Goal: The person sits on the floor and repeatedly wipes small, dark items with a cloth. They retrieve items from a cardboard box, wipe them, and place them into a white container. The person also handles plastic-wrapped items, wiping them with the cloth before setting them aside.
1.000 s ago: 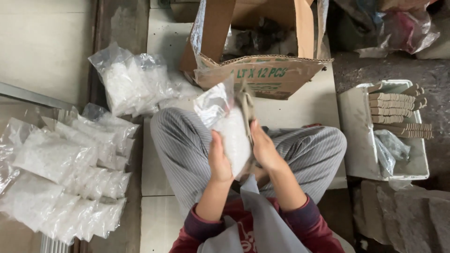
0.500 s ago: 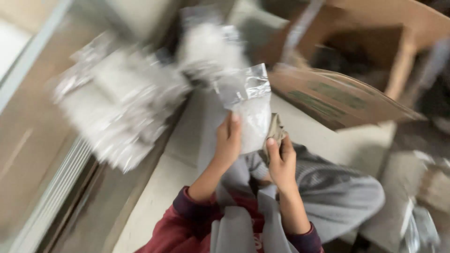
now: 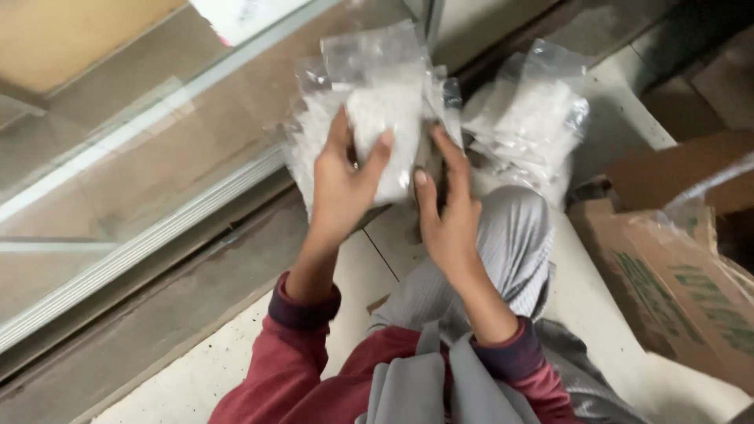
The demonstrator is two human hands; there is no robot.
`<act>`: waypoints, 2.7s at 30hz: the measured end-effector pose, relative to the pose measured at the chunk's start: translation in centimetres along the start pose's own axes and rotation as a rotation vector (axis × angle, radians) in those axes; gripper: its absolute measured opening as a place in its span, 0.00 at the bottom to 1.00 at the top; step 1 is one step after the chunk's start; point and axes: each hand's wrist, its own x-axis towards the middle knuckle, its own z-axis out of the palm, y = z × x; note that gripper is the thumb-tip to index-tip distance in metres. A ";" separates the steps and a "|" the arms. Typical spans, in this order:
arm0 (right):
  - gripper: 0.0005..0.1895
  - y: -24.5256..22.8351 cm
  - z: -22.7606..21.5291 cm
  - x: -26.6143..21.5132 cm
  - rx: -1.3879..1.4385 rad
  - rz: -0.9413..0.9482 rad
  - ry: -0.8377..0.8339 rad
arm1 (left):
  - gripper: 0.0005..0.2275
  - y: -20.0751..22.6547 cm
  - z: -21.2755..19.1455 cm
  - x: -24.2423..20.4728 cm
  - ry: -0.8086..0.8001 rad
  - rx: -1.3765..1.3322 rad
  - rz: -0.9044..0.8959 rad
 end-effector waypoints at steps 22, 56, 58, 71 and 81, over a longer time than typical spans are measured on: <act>0.31 11.7 -10.1 -7.7 -1.009 0.353 -0.031 | 0.20 -5.2 2.1 3.1 0.226 0.858 0.285; 0.08 32.5 -37.1 2.1 -0.907 0.921 -0.084 | 0.07 -1.6 34.5 -14.7 -0.925 0.153 0.815; 0.17 37.2 -35.1 4.3 -0.790 1.038 -0.147 | 0.08 -1.2 34.6 -13.8 -1.000 0.150 0.789; 0.14 43.7 -33.4 5.2 0.028 0.925 0.286 | 0.10 -1.1 36.0 -12.6 -1.078 0.093 0.663; 0.18 36.0 -38.7 -1.0 -0.304 0.656 0.454 | 0.04 -3.0 37.1 -13.3 -0.856 0.037 0.673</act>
